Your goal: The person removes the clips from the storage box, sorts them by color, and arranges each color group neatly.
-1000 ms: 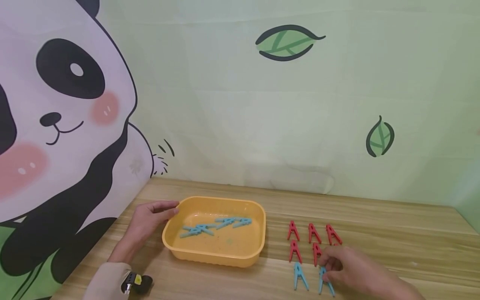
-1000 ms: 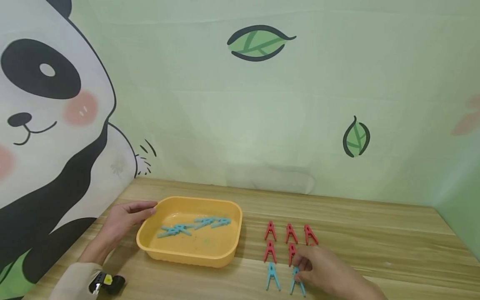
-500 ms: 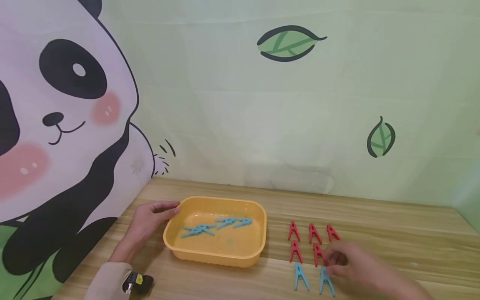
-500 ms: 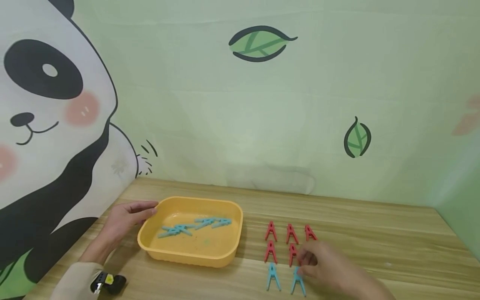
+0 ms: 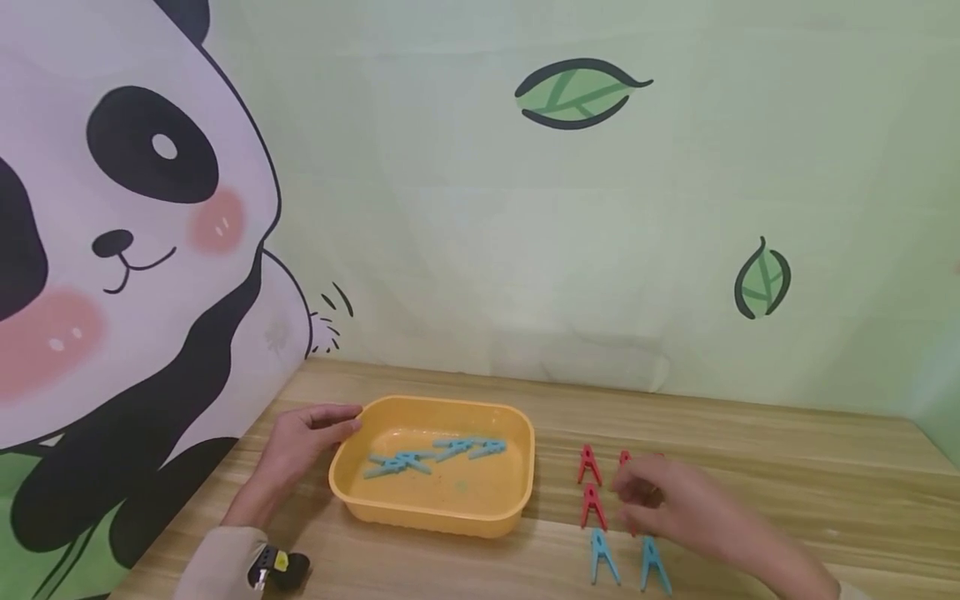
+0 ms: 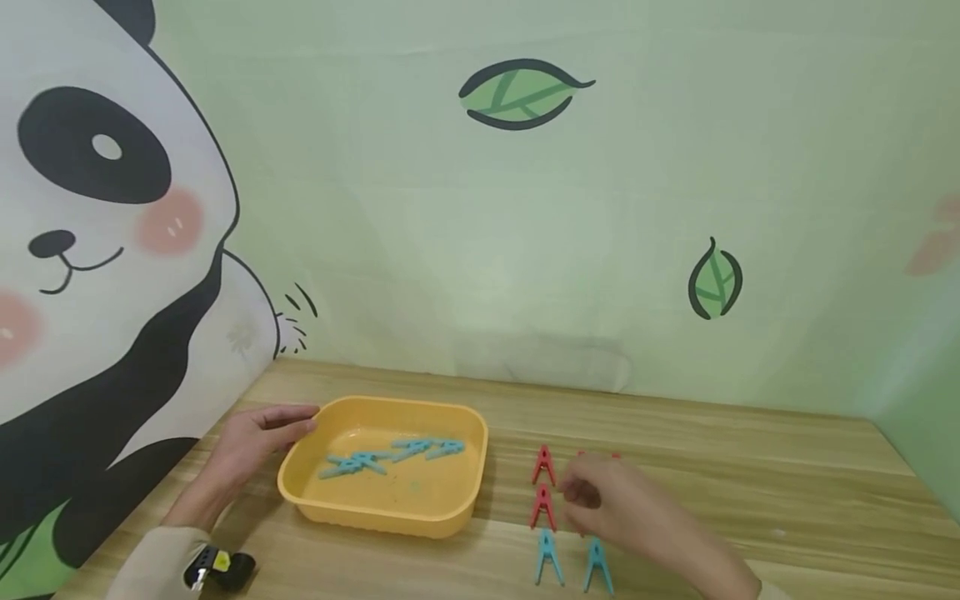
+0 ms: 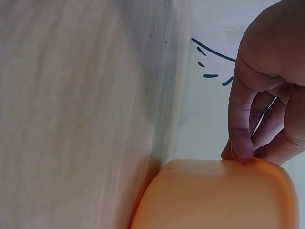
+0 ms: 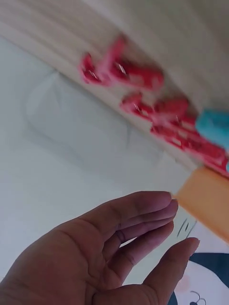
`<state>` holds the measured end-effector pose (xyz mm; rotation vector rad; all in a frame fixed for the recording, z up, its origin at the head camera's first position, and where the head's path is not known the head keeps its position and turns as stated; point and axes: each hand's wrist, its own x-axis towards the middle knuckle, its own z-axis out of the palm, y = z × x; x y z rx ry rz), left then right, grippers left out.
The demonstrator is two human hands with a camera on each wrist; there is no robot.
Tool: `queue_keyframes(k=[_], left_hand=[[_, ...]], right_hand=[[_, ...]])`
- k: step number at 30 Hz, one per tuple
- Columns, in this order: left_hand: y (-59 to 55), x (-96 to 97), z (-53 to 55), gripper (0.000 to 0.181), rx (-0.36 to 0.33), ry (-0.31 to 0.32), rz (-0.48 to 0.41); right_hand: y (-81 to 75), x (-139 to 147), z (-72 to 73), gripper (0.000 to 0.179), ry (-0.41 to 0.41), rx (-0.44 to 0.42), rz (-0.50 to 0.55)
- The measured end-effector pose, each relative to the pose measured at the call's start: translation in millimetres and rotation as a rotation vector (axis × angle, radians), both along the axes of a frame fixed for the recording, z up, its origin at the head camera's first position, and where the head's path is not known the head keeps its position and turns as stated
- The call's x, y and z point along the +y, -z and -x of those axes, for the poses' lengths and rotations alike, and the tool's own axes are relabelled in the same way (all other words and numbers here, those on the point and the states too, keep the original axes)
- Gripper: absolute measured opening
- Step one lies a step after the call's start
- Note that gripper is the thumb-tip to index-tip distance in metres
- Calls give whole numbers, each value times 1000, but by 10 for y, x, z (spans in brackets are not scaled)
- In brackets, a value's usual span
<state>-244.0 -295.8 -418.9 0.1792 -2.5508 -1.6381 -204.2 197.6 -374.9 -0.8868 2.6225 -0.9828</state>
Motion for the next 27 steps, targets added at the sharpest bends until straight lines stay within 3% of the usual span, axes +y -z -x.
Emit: queue_keyframes(k=[12,20,27], left_hand=[[9,-6,-4,41,2,5,-7],[8,0,1,41,4,12,-14],[5,-8,4,41,-2,11,-13]], right_hand=[[-132,-698,201,13,-70,69,180],[-115,-1094,431,17,-137,119,177],[-64,-1339,592,21,-168,161,114]])
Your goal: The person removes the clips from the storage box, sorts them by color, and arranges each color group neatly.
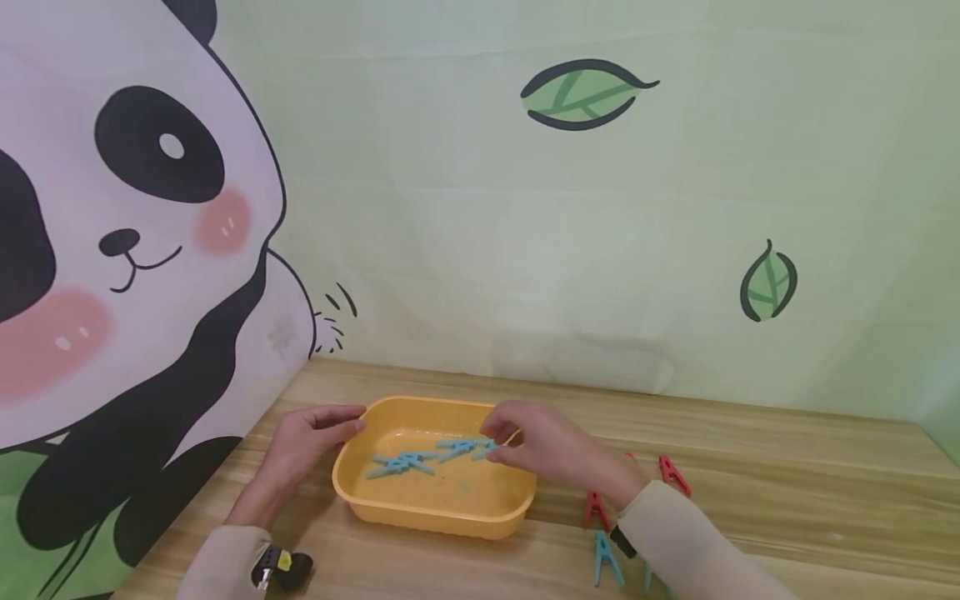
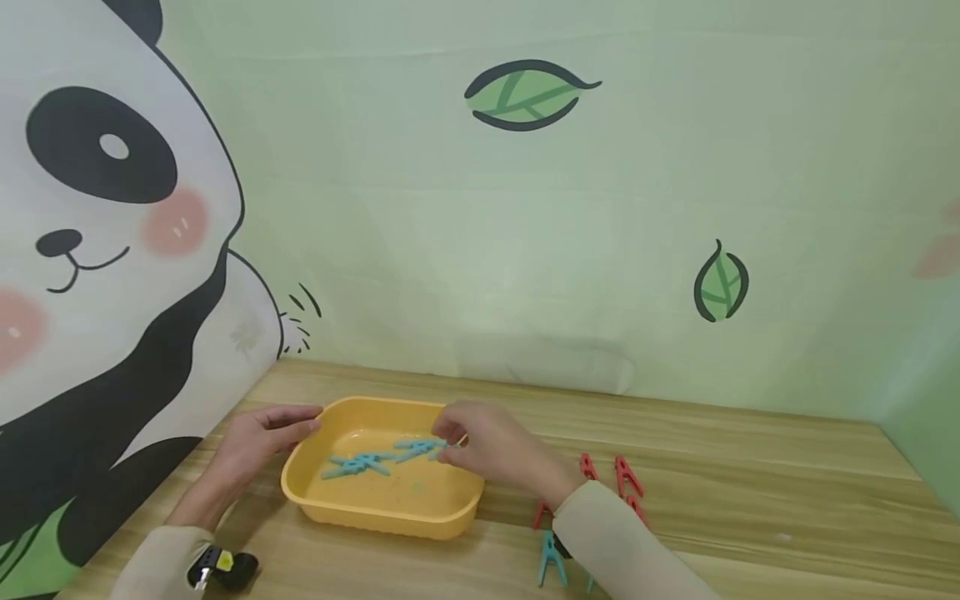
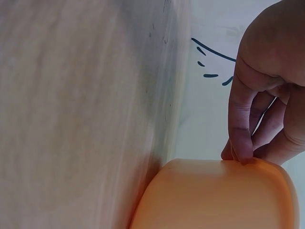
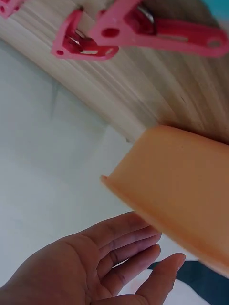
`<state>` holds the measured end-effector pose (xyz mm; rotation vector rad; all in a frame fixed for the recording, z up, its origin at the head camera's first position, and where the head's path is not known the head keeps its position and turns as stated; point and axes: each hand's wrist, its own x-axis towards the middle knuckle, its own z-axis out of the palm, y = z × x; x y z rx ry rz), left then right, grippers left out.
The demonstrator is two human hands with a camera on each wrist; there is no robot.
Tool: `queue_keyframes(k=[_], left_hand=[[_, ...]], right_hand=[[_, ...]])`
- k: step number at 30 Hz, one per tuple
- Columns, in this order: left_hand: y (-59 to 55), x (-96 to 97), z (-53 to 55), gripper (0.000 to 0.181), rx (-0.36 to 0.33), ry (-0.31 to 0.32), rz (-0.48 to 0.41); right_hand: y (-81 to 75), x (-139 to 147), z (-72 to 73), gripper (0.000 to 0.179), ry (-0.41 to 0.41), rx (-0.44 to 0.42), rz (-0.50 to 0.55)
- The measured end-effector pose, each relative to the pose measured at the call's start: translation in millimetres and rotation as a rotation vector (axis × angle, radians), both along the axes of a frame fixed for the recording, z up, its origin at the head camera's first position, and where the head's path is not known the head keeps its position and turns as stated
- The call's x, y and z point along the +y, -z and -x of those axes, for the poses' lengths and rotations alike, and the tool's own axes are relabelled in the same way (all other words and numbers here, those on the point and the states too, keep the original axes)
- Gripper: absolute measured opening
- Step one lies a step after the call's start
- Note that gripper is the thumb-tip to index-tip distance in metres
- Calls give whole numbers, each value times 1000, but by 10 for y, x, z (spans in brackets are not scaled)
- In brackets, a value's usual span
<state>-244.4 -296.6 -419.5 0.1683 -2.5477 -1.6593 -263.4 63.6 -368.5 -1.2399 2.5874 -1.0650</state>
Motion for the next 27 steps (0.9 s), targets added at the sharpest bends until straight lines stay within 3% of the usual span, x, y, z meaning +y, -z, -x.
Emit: queue_keyframes(k=[15,22,27], left_hand=[[-12,7,0,40,-4,-5,6],[-4,2,5,41,1,-4,4],[6,-2,8,40,2,-6,6]], right_hand=[[200,-297,208,27,21,11,-183],[243,-372,239,26,63,91,-286],[256,-431,247,24,82,96,-333]])
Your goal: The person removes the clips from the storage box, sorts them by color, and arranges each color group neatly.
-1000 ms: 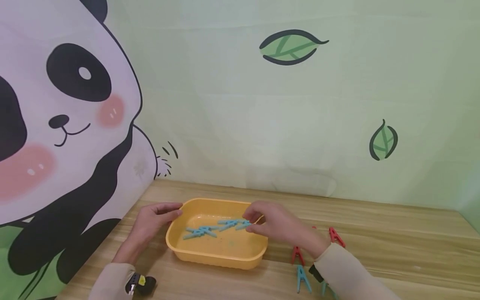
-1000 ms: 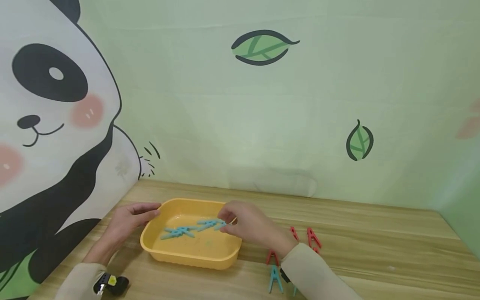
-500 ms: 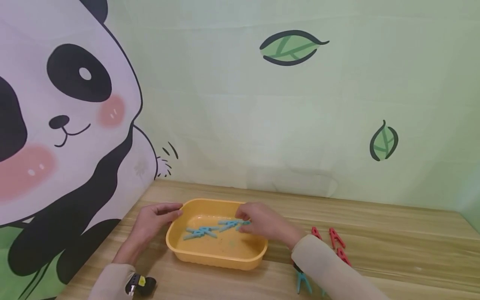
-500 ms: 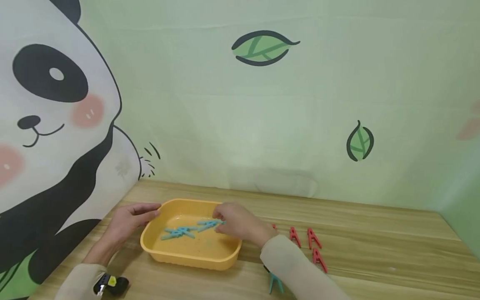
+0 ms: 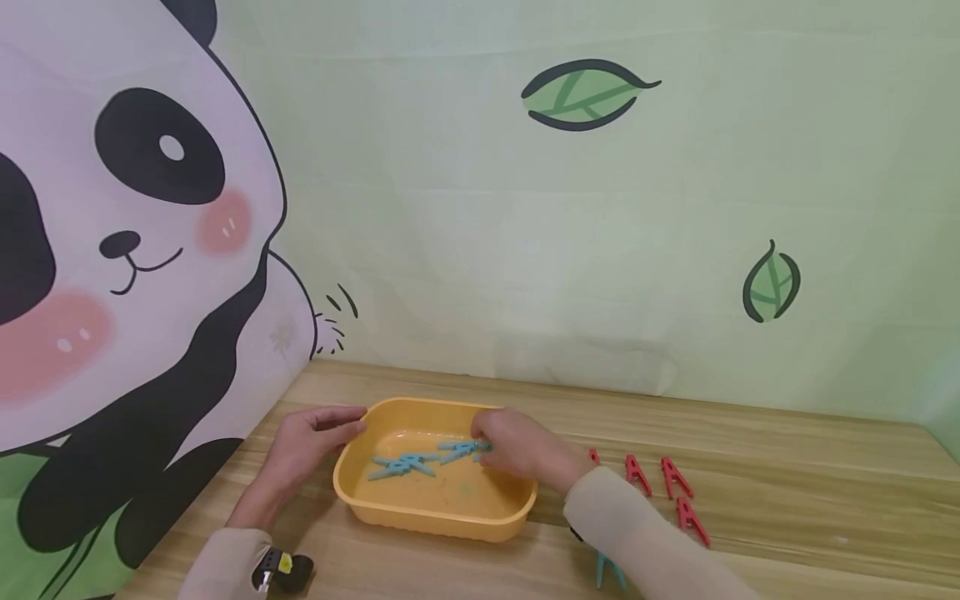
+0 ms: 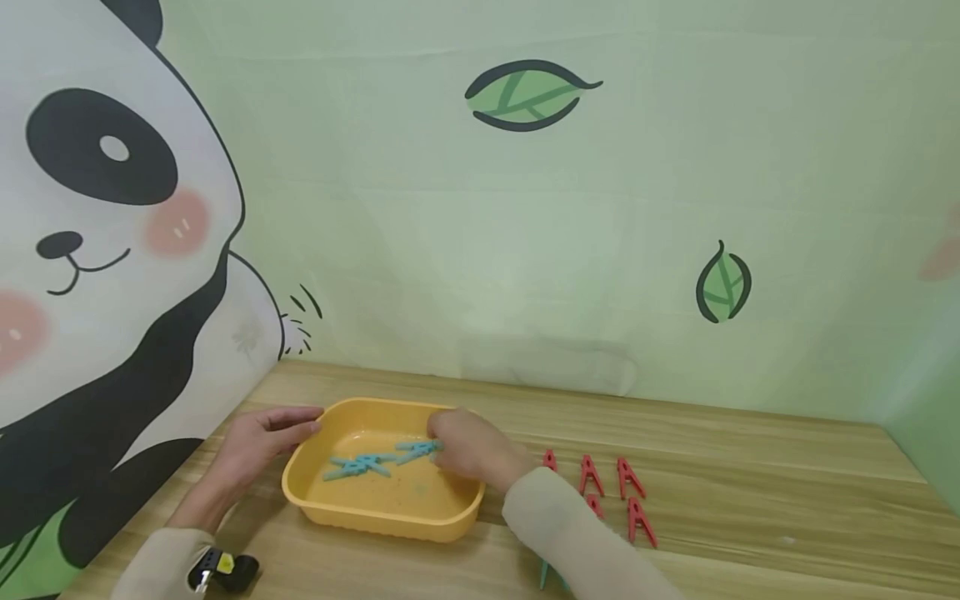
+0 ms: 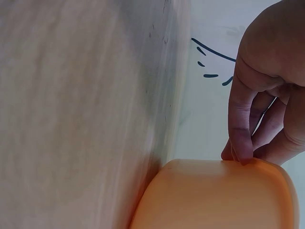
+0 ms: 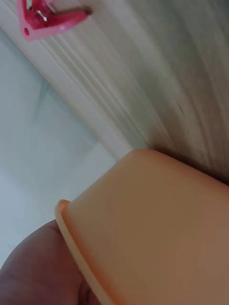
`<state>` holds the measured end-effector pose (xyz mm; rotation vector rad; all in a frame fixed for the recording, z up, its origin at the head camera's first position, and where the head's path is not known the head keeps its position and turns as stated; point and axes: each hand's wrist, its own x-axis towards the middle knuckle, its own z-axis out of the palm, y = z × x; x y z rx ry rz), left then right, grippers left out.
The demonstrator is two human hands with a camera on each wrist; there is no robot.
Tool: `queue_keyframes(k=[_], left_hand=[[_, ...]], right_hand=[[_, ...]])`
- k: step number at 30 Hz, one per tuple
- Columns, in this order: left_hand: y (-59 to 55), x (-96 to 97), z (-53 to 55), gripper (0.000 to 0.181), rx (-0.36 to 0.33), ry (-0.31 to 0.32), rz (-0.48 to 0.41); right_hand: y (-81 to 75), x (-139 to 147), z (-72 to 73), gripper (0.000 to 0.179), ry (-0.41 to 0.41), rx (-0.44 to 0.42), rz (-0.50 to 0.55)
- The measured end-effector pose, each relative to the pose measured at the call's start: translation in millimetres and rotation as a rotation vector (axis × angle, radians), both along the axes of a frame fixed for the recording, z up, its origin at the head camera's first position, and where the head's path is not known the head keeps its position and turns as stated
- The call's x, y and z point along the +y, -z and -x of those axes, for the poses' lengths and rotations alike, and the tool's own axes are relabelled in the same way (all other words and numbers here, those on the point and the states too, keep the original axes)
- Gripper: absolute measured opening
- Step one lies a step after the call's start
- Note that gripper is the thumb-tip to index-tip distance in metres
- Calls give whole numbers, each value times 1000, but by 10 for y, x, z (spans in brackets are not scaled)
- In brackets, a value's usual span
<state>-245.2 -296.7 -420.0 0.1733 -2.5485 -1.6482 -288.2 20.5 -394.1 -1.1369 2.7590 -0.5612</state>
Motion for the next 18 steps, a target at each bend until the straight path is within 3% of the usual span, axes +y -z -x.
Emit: queue_keyframes(k=[13,18], left_hand=[[-1,1,-6,41,6,9,-12],[-3,2,-5,41,3,9,-11]], right_hand=[[51,-16,4,18,-43,81,-28],[-17,12,-33,18,-17,29,15]])
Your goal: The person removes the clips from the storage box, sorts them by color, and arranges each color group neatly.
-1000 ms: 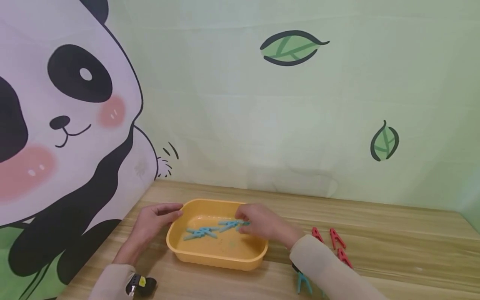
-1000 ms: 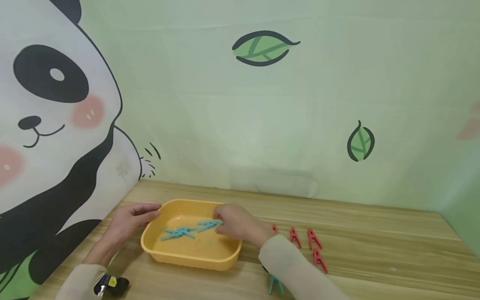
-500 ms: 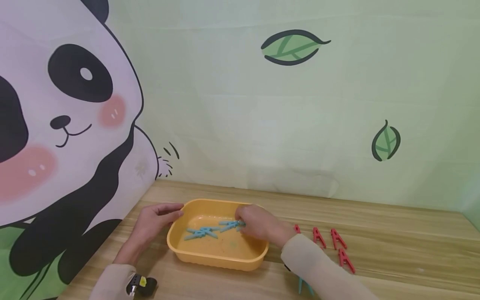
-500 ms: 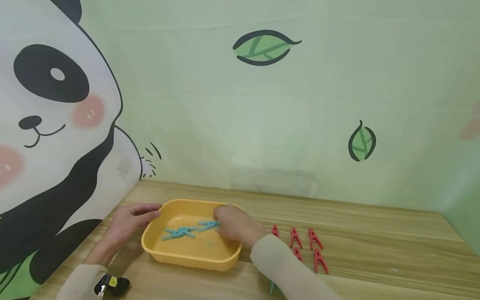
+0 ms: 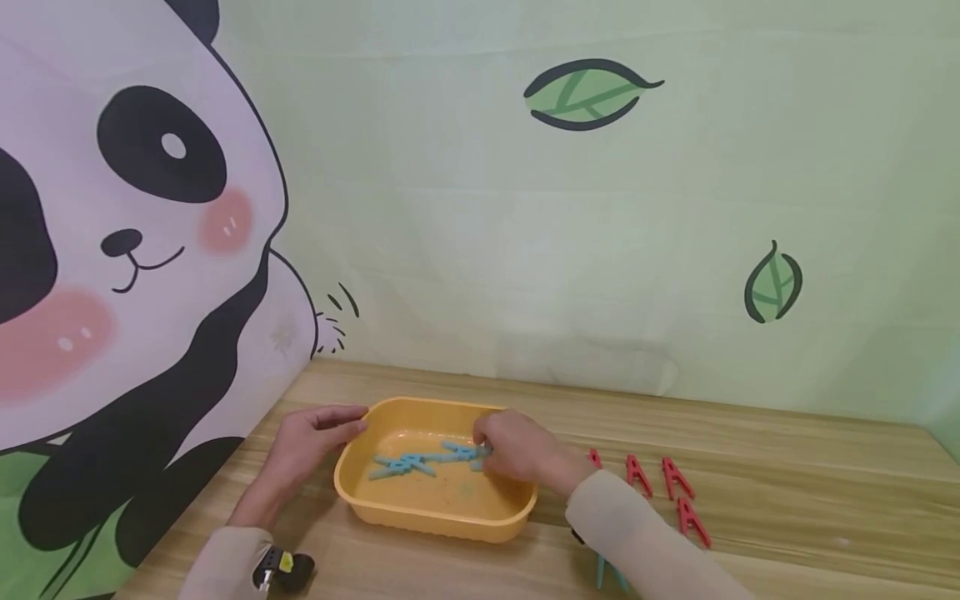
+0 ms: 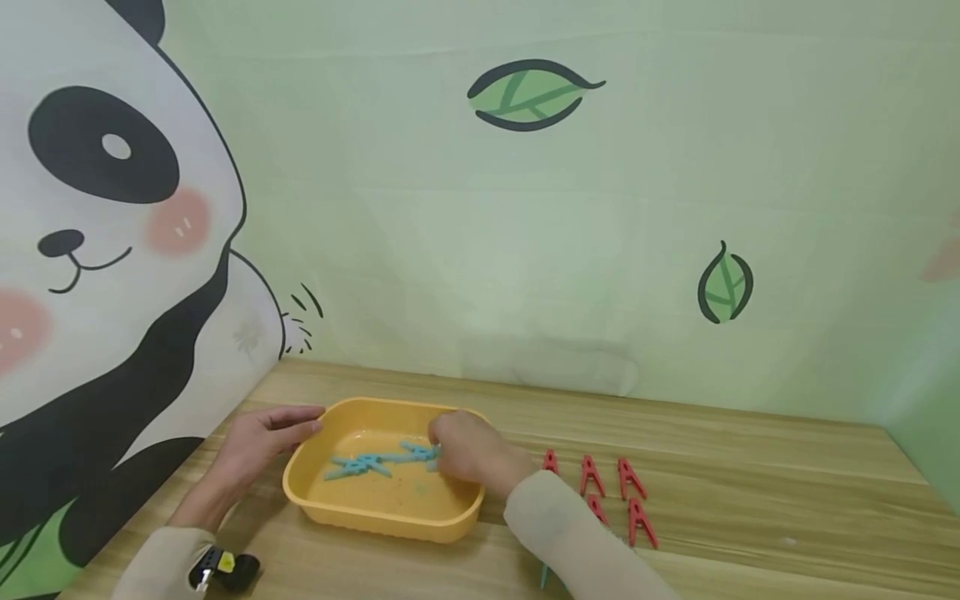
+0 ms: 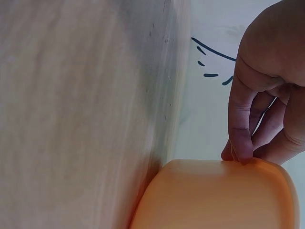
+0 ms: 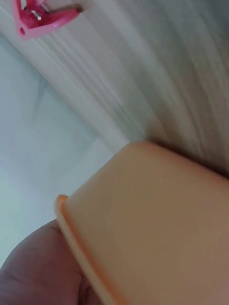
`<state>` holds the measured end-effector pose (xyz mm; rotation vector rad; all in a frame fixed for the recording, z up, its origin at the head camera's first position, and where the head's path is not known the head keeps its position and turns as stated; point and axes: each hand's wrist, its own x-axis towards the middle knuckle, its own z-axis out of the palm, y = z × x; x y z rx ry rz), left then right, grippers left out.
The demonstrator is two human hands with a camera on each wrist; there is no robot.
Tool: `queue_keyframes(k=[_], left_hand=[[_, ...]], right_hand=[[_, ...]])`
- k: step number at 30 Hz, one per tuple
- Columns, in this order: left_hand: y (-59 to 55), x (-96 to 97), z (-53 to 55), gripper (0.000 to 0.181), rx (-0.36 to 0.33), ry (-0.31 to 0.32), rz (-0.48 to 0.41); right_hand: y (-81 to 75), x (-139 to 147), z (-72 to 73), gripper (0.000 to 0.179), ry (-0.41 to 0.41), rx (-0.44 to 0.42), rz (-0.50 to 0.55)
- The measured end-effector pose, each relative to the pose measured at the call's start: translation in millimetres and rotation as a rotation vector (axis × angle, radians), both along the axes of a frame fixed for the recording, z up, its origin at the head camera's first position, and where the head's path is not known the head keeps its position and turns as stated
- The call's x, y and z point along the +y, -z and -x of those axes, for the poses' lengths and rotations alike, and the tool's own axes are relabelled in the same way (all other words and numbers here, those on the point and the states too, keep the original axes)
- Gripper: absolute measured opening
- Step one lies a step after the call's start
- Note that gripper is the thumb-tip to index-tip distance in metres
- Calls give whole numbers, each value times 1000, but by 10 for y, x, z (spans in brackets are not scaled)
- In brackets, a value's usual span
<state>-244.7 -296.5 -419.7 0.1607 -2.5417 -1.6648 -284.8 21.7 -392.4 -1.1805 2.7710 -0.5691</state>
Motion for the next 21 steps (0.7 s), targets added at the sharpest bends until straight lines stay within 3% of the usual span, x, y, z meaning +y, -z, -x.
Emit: queue_keyframes(k=[21], left_hand=[[-10,11,-5,40,-7,-1,-1]], right_hand=[[-305,367,-261,22,-65,-20,183]])
